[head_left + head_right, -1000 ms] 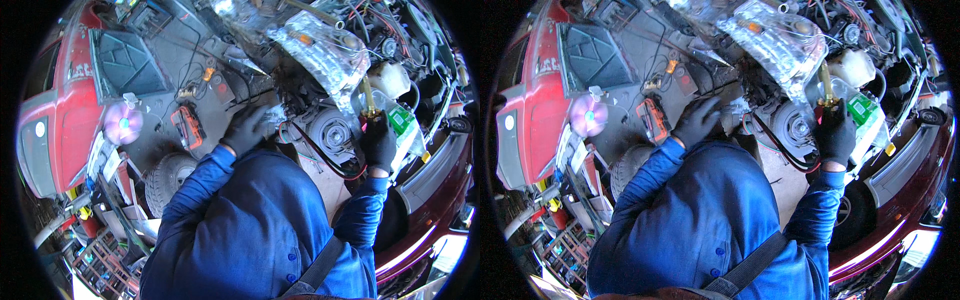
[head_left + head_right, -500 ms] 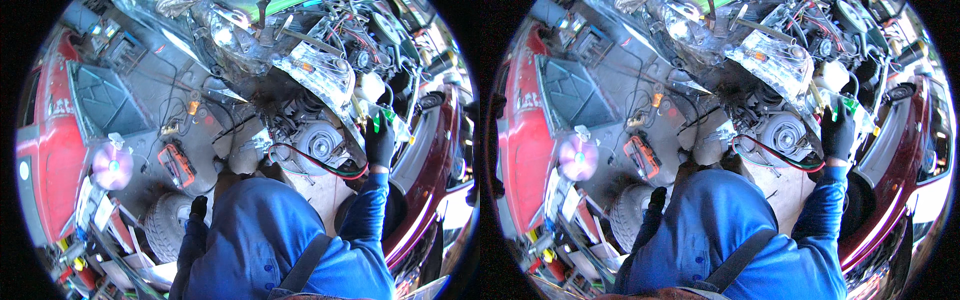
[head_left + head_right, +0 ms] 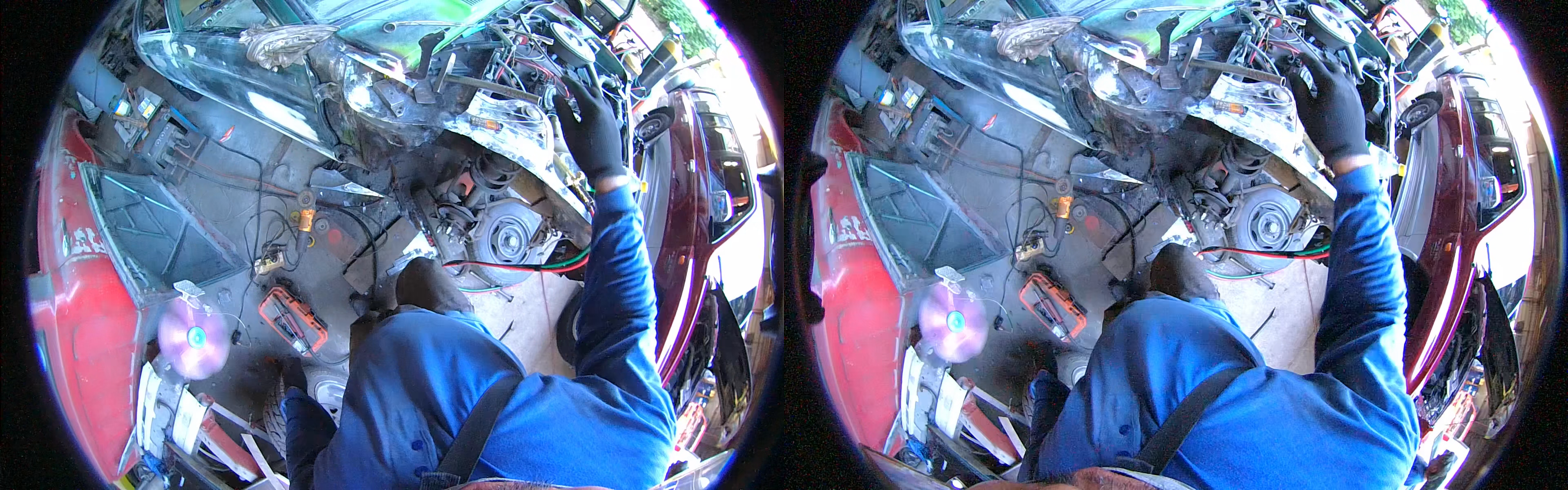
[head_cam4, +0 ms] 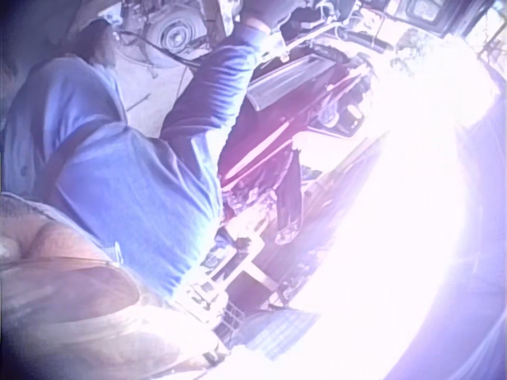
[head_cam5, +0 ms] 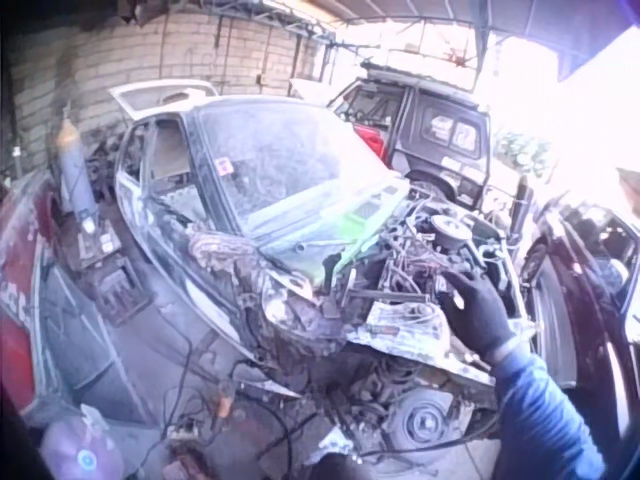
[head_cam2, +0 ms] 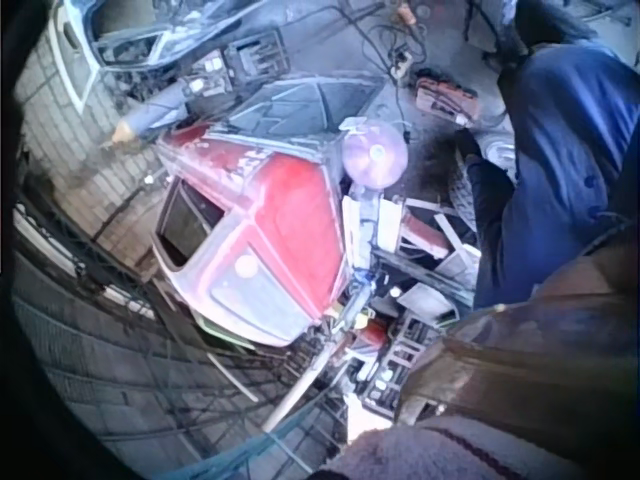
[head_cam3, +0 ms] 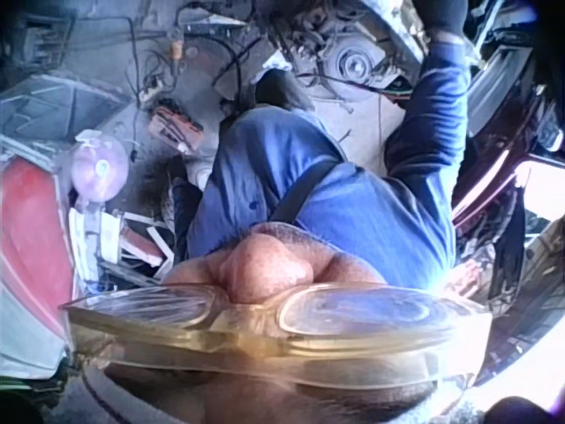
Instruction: The person uses a welding torch to heat and fuse metal sections on the front of a car. They then use pliers to remove a small metal piece and an angle grinder to smooth the welded area. The person repeats the welding process on another section of the car's front frame.
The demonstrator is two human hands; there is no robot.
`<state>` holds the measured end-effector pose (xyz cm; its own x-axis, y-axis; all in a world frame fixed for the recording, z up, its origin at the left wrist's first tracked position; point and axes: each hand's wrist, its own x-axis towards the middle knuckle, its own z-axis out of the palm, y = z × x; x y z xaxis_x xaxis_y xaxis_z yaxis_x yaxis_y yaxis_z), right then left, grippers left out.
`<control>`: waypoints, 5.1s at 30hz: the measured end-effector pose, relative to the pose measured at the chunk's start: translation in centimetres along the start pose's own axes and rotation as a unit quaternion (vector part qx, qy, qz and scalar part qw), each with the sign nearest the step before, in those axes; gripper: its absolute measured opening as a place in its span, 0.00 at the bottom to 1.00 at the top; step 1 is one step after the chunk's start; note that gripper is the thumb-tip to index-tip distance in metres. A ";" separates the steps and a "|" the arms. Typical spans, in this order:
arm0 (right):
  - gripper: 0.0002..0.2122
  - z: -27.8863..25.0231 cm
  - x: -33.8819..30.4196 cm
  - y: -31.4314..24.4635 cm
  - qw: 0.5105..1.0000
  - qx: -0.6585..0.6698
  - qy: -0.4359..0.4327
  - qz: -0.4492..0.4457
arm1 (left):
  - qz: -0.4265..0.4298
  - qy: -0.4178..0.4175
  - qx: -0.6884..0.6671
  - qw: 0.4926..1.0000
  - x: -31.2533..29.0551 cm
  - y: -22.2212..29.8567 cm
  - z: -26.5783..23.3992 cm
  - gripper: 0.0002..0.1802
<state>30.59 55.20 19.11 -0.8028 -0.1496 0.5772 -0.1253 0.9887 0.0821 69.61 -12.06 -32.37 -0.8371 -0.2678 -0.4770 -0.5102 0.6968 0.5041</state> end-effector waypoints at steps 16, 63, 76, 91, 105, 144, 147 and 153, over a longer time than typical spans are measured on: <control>0.16 25.4 17.5 7.2 0.941 -0.099 -0.287 -0.147 | 0.139 -0.080 0.117 0.980 8.5 7.1 0.7 0.20; 0.16 -1.0 1.8 -12.4 0.851 0.298 -0.142 0.408 | 0.396 -0.354 -0.233 0.814 22.6 62.6 -18.5 0.48; 0.44 5.3 -2.0 -32.3 0.751 0.439 -0.282 0.403 | 0.290 -0.469 -0.324 0.769 22.4 60.9 -20.7 0.31; 0.41 12.7 -0.9 -35.3 0.617 0.533 -0.184 0.549 | 0.556 -0.221 -0.046 0.800 30.4 70.2 -32.7 0.28; 0.44 14.1 2.7 -32.9 0.583 0.459 -0.252 0.622 | 0.765 0.295 0.004 0.572 50.4 81.3 -37.4 0.28; 0.43 14.1 6.1 -32.4 0.609 0.405 -0.215 0.647 | 0.769 0.312 0.039 0.557 50.9 81.1 -37.9 0.23; 0.42 14.4 6.1 -32.5 0.608 0.410 -0.216 0.645 | 0.768 0.305 0.031 0.562 50.9 81.0 -37.8 0.23; 0.42 14.4 5.8 -32.1 0.616 0.405 -0.235 0.634 | 0.775 0.303 0.020 0.554 50.9 81.3 -37.8 0.23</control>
<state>21.60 22.52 8.14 -0.6114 0.5663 -0.5528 0.6783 0.0152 -0.7346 -21.92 5.84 11.57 -0.1821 0.5067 0.8427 0.9091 0.4132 -0.0520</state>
